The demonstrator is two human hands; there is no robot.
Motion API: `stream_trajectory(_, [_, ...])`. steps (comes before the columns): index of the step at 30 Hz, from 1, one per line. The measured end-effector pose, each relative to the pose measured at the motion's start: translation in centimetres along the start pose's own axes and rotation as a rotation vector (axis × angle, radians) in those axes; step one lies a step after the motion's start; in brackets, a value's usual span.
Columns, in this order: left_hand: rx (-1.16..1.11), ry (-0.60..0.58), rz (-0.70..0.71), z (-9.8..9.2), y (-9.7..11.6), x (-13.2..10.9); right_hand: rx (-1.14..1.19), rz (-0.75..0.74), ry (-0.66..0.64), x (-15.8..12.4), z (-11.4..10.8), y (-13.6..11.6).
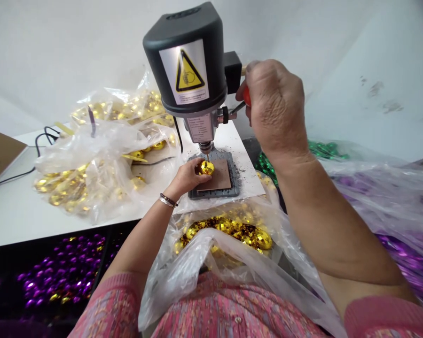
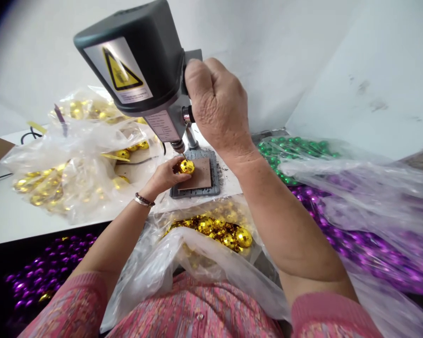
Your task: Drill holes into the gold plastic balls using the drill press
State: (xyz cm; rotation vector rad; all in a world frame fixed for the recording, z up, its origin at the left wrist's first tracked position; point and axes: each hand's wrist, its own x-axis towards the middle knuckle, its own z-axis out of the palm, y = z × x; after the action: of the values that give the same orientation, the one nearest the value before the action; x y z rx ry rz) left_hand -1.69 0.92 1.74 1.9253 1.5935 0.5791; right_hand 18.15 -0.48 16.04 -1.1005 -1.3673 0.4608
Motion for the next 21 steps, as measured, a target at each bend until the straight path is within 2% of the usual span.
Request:
stream_trajectory(7, [0.153, -0.035, 0.105, -0.4, 0.2, 1.3, 0.035, -0.024, -0.006, -0.1, 0.1, 0.2])
stream_trajectory(14, [-0.108, -0.084, -0.001, 0.1, -1.0, 1.7, 0.036, -0.033, 0.002, -0.3, 0.1, 0.2])
stream_trajectory(21, [-0.127, -0.147, 0.039, 0.6, -1.1, 2.2, 0.059, -0.034, -0.003, -0.5, 0.1, 0.6])
